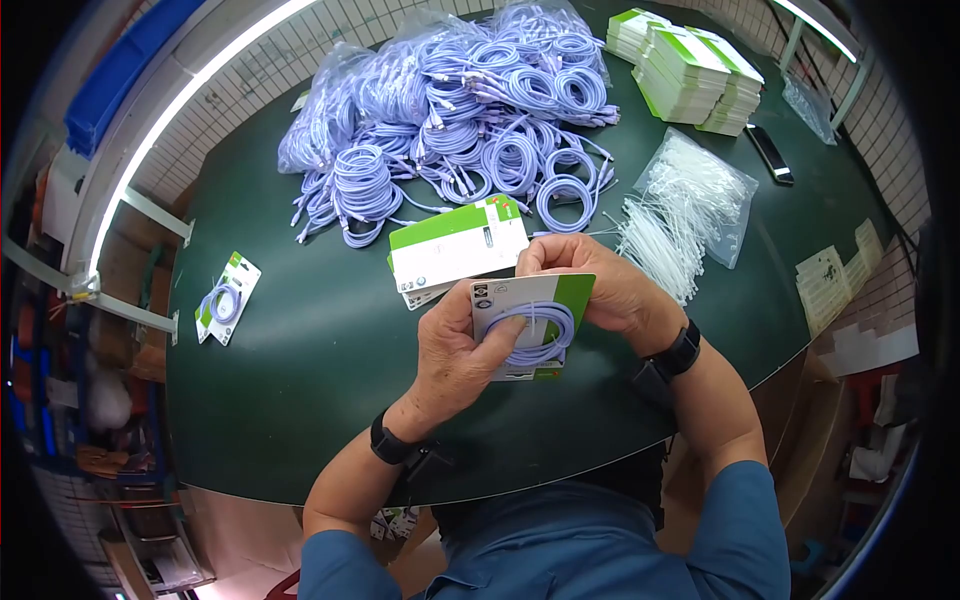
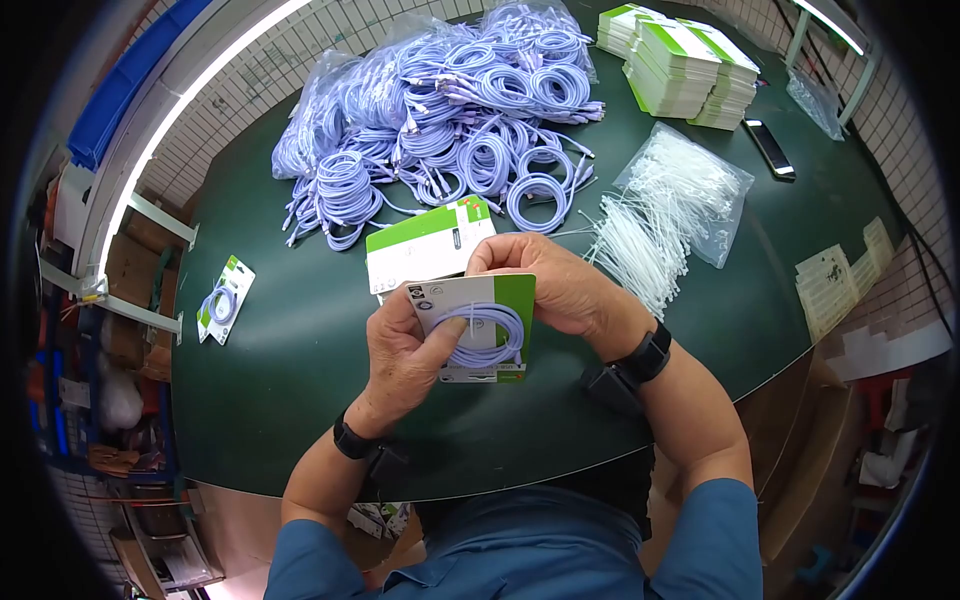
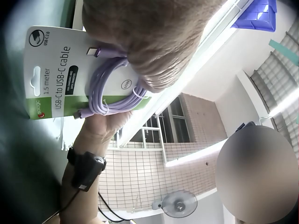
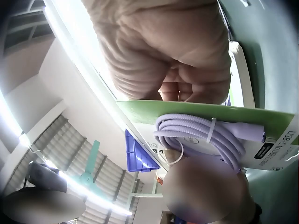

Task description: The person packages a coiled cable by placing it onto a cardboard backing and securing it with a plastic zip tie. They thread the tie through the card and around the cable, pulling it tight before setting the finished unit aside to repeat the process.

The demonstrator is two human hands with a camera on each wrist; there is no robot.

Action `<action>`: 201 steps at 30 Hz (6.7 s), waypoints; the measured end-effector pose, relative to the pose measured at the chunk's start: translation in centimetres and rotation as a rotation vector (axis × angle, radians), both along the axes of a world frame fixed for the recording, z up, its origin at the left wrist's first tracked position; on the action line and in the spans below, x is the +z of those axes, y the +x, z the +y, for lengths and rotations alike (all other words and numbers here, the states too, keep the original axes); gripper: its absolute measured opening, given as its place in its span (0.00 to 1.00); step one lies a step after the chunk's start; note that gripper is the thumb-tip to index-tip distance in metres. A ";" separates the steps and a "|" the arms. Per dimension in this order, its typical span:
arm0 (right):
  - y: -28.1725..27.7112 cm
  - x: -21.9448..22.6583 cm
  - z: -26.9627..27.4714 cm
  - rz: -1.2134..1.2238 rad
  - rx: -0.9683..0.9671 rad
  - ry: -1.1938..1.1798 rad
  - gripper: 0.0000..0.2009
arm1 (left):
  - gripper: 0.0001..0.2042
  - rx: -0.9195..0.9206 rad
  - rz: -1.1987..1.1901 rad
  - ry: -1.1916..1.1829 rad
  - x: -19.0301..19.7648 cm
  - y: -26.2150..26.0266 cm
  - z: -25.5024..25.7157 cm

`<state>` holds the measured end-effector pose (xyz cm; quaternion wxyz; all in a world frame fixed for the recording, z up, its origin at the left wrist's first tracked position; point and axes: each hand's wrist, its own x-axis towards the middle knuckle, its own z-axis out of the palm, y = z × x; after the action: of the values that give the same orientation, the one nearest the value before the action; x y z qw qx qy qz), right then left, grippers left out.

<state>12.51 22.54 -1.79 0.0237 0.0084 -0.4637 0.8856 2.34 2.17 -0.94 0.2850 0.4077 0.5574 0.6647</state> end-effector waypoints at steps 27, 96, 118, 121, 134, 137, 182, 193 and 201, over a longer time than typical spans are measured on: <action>-1.0 0.9 -2.5 -0.032 -0.610 0.553 0.07 | 0.14 0.082 -0.056 0.026 0.1 -1.2 0.6; -0.1 1.5 -2.3 -0.073 -0.247 0.528 0.17 | 0.15 0.224 -0.158 0.242 0.4 -4.3 1.0; -0.8 0.9 -1.9 0.480 -0.937 1.559 0.13 | 0.17 0.319 -0.332 0.169 -1.4 -4.1 0.8; -0.6 0.6 -1.7 0.378 -0.784 1.580 0.08 | 0.18 0.322 -0.278 0.137 -1.0 -3.9 0.8; -0.4 0.7 -1.8 0.293 -0.868 1.750 0.09 | 0.22 0.313 -0.403 0.176 -2.2 -2.8 1.2; -0.3 0.7 -1.8 0.261 -0.875 1.745 0.10 | 0.22 0.315 -0.412 0.184 -2.2 -2.7 1.2; 0.3 2.2 -2.4 0.002 -0.647 0.954 0.13 | 0.21 0.388 -0.108 0.212 -2.7 -2.4 0.5; 0.3 1.9 0.2 -0.214 -0.223 0.510 0.09 | 0.20 0.300 -0.115 0.142 -3.1 -2.6 0.5; 0.7 1.7 1.5 -0.216 -0.126 0.406 0.11 | 0.20 0.259 -0.055 0.060 -2.1 -2.0 0.4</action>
<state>13.19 24.08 -0.10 0.0268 -0.1108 -0.6319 0.7666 0.35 2.58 -3.02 0.1999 0.3223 0.5773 0.7232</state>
